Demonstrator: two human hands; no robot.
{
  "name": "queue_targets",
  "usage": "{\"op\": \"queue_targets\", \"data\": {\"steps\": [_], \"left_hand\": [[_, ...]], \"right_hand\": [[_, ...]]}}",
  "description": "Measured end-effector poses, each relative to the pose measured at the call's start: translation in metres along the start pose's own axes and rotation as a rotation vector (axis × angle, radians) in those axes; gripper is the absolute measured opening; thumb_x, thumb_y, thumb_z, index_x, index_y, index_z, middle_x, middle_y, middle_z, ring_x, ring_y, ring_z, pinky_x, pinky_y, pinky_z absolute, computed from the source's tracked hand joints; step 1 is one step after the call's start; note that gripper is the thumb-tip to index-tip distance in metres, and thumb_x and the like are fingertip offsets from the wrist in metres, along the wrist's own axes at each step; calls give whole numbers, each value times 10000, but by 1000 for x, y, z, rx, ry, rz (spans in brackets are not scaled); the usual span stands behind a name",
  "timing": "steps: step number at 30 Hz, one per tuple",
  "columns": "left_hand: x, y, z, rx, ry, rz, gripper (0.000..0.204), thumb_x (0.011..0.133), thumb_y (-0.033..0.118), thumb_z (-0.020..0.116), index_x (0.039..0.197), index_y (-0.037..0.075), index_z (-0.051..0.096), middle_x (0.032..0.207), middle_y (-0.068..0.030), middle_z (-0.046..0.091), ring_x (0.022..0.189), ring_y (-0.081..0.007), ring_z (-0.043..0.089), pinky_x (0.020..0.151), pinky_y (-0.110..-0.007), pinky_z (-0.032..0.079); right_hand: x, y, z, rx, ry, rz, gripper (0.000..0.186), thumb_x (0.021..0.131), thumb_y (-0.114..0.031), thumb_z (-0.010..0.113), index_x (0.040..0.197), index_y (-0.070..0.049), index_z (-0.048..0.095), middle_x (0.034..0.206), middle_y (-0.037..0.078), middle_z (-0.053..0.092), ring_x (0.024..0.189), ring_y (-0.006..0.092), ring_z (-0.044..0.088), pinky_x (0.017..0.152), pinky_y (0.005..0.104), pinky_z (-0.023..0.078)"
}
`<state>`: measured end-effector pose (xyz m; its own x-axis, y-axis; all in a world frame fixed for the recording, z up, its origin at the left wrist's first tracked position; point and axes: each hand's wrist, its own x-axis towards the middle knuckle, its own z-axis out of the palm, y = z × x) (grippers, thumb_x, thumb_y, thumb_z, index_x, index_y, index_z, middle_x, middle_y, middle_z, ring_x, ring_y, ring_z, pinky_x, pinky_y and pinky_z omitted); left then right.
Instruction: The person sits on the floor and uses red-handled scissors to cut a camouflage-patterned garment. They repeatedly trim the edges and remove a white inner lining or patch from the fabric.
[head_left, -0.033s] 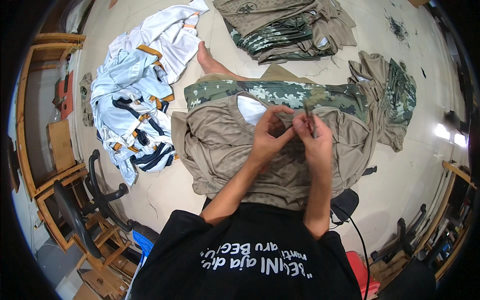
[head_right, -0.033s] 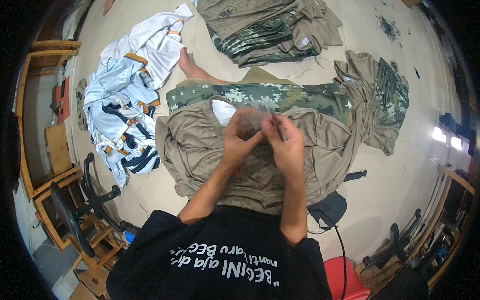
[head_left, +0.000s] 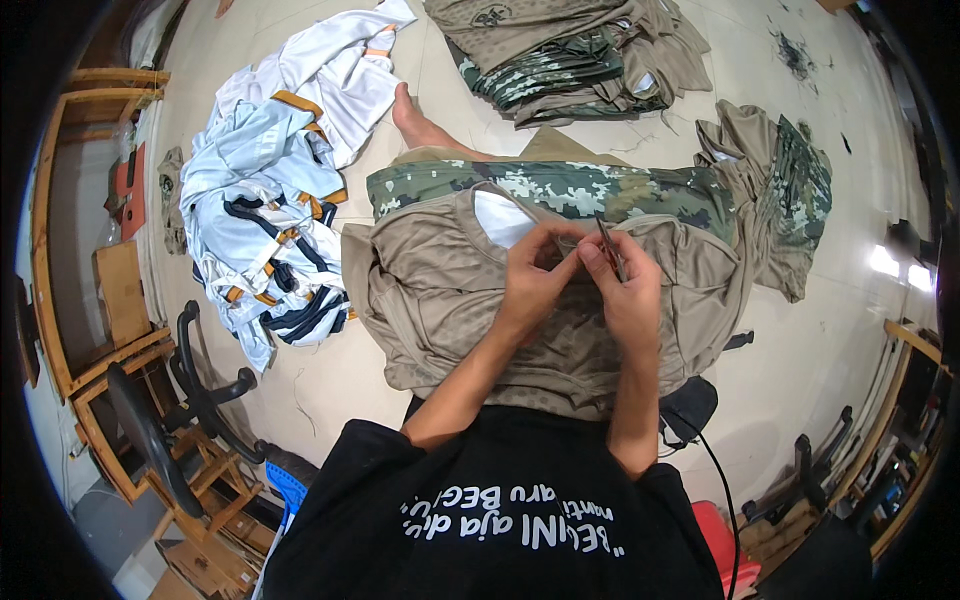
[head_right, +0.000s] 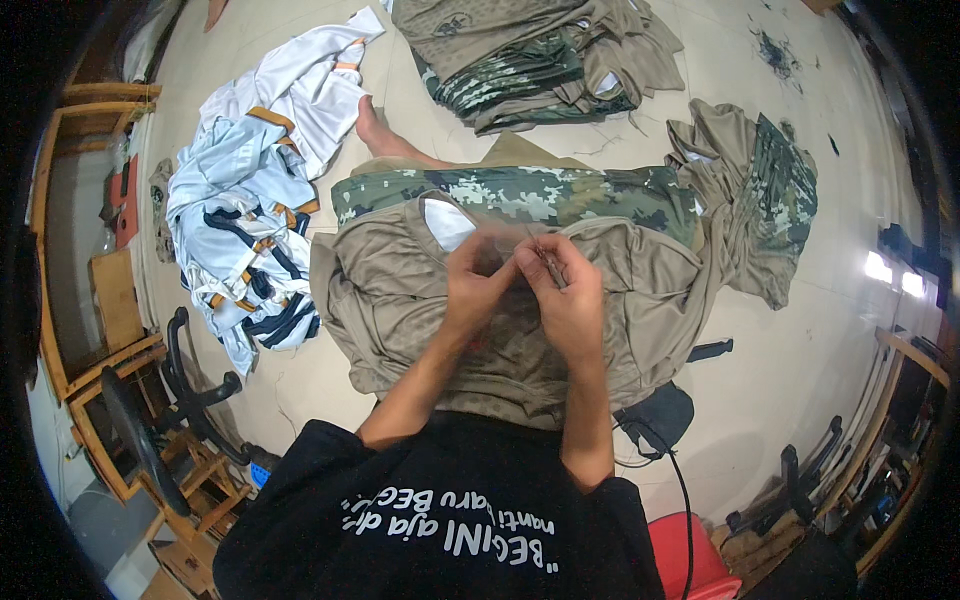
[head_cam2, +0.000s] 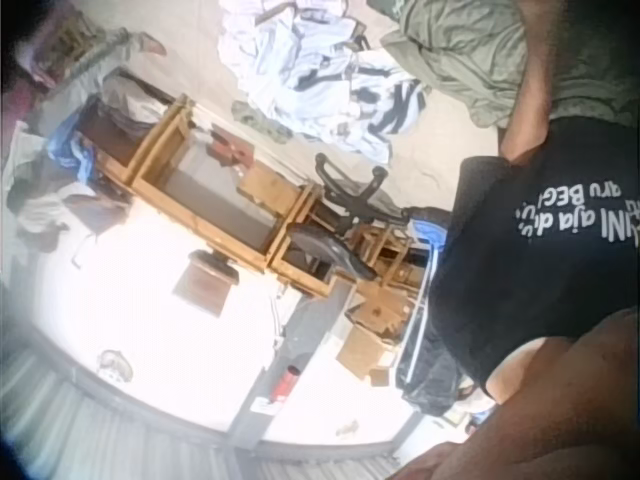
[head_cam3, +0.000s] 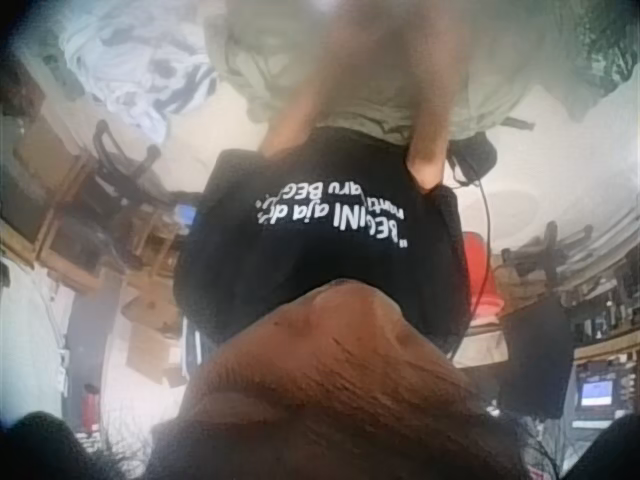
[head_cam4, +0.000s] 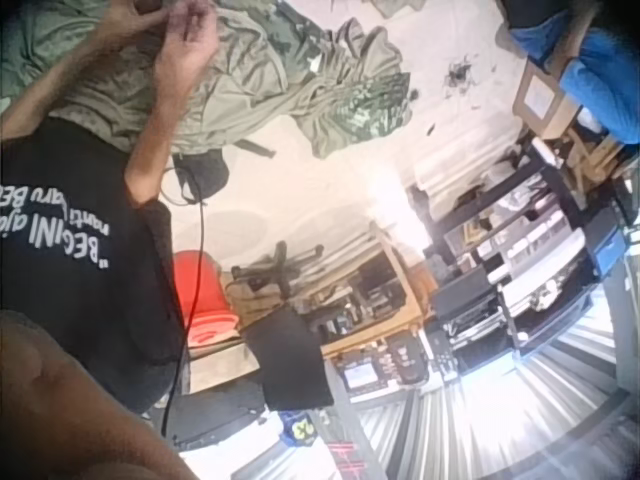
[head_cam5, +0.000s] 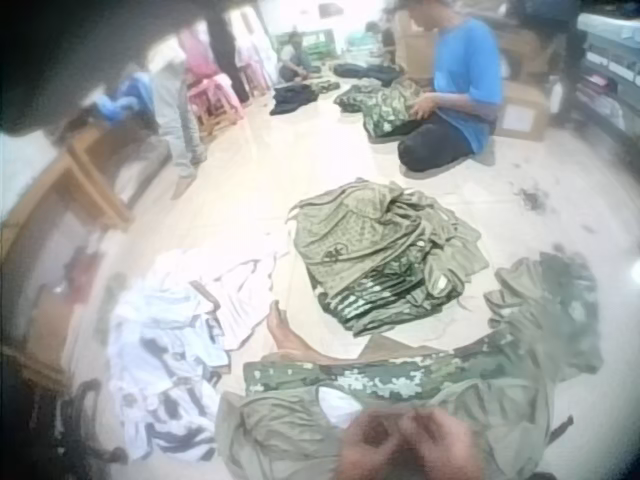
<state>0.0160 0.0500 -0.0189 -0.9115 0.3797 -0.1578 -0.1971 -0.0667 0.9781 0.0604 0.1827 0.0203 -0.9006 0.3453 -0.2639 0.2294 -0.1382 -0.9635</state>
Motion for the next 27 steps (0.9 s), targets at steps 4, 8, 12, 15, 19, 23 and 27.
{"op": "queue_targets", "data": {"steps": [4, 8, 12, 15, 19, 23, 27], "left_hand": [[-6, -9, 5, -85, 80, -63, 113, 1009, 102, 680, 1025, 36, 590, 816, 58, 552, 697, -29, 470, 623, -218, 395], [-3, -10, -2, -223, 126, -54, 246, 1063, 239, 628, 953, 38, 536, 853, 34, 526, 795, -50, 477, 715, -222, 403], [1, -19, -5, -210, 140, 28, 259, 1089, 262, 573, 967, 41, 519, 899, 8, 533, 842, -61, 464, 762, -225, 397], [-1, -18, -8, -225, 148, 1, 240, 1091, 244, 567, 973, 41, 516, 896, 7, 530, 826, -60, 456, 747, -224, 395], [0, -17, -10, -211, 132, -12, 231, 1090, 233, 565, 970, 43, 514, 880, 13, 525, 803, -53, 449, 714, -216, 388], [0, -21, -10, -167, 113, 11, 229, 1089, 230, 567, 956, 53, 508, 846, 31, 493, 776, -42, 421, 668, -214, 364], [-2, -20, -9, -144, 114, -16, 247, 1087, 243, 575, 936, 63, 499, 823, 43, 455, 771, -40, 394, 656, -221, 342]], "right_hand": [[-9, -4, 3, -5, 100, -20, 252, 1044, -259, 646, 1028, -8, 654, 838, -23, 596, 759, 48, 520, 679, 205, 431], [-21, 8, -18, 547, -69, 426, 442, 1088, -444, 508, 960, -35, 616, 754, -39, 492, 628, 34, 398, 519, 191, 291], [-31, 6, -8, 477, -63, 654, 523, 1090, -534, 446, 926, -60, 595, 704, -58, 426, 578, 25, 333, 467, 196, 206], [-34, 12, -11, 468, -115, 687, 487, 1093, -504, 460, 932, -62, 586, 723, -41, 455, 557, 23, 334, 453, 185, 214], [-33, 15, -10, 462, -155, 743, 479, 1096, -492, 461, 919, -62, 577, 720, -43, 456, 544, 21, 327, 446, 185, 212], [-30, 13, -6, 510, -148, 710, 497, 1088, -513, 468, 884, -70, 564, 664, -59, 416, 513, 20, 303, 445, 194, 203], [-29, 16, -5, 570, -127, 703, 505, 1073, -523, 499, 846, -77, 561, 631, -65, 403, 496, 22, 300, 443, 199, 209]]}}
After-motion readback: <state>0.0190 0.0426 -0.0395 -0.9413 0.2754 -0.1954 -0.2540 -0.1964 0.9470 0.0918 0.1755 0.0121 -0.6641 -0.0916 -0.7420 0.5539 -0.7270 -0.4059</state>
